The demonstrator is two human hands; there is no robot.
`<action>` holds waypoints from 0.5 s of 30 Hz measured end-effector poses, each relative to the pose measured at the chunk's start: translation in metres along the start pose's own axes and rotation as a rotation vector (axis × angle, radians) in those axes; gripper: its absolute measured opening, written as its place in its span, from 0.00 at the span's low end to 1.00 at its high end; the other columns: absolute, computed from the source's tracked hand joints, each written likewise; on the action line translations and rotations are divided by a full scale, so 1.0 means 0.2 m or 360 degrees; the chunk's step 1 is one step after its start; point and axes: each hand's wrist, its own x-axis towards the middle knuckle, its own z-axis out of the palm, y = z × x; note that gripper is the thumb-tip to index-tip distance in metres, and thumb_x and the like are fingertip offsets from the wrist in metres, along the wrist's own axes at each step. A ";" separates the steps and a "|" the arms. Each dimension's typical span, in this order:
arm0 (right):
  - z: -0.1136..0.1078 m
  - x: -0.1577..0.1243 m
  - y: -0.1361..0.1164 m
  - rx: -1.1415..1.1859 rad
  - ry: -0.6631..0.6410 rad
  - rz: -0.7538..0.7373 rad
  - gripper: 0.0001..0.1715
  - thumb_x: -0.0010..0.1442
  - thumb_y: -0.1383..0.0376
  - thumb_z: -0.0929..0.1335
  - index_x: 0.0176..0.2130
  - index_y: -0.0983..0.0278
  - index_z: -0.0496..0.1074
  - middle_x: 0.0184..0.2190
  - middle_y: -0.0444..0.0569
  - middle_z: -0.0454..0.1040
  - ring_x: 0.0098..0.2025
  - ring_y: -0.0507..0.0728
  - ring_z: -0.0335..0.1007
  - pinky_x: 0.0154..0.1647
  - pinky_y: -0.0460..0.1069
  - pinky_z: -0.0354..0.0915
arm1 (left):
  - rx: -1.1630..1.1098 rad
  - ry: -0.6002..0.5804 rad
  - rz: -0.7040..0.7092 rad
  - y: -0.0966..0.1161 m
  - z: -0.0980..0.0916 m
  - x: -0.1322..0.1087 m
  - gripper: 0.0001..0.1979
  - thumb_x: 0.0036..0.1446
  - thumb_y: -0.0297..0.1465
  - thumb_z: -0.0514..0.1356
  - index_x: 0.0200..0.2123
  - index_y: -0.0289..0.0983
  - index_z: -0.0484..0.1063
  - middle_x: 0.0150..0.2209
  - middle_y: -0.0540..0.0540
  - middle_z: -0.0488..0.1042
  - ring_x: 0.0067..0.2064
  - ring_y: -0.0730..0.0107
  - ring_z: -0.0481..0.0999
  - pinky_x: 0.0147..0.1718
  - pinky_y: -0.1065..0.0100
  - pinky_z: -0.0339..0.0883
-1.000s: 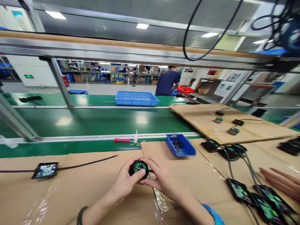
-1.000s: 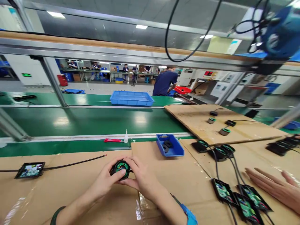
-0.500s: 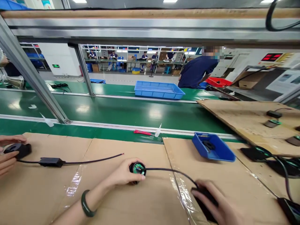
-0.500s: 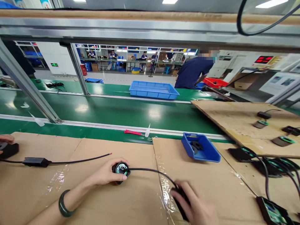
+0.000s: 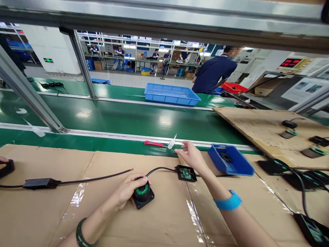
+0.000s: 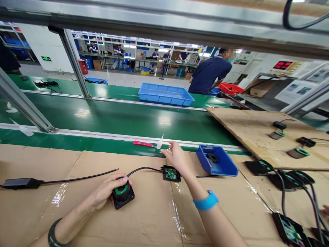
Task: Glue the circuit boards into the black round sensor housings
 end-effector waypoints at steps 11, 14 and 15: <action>0.06 -0.10 -0.18 0.0722 0.0046 -0.0062 0.25 0.66 0.50 0.61 0.55 0.61 0.66 0.41 0.52 0.73 0.41 0.57 0.71 0.42 0.54 0.71 | 0.0297 -0.0140 0.0499 0.00 -0.03 -0.07 0.34 0.39 0.33 0.73 0.52 0.39 0.70 0.53 0.42 0.72 0.51 0.55 0.72 0.50 0.62 0.68; -0.04 -0.35 -0.27 0.1223 -0.0131 0.0035 0.24 0.63 0.51 0.65 0.55 0.56 0.65 0.30 0.44 0.70 0.27 0.52 0.67 0.25 0.46 0.66 | 0.0513 0.0052 0.0549 -0.02 -0.01 -0.07 0.31 0.41 0.28 0.71 0.52 0.39 0.71 0.54 0.42 0.71 0.53 0.54 0.72 0.58 0.55 0.62; -0.06 -0.42 -0.29 0.1437 -0.0177 0.0121 0.22 0.60 0.52 0.69 0.51 0.55 0.68 0.27 0.42 0.67 0.23 0.50 0.63 0.20 0.44 0.61 | 0.0592 0.0086 0.0571 -0.02 -0.01 -0.07 0.31 0.41 0.26 0.71 0.52 0.41 0.72 0.53 0.43 0.72 0.54 0.54 0.71 0.60 0.53 0.59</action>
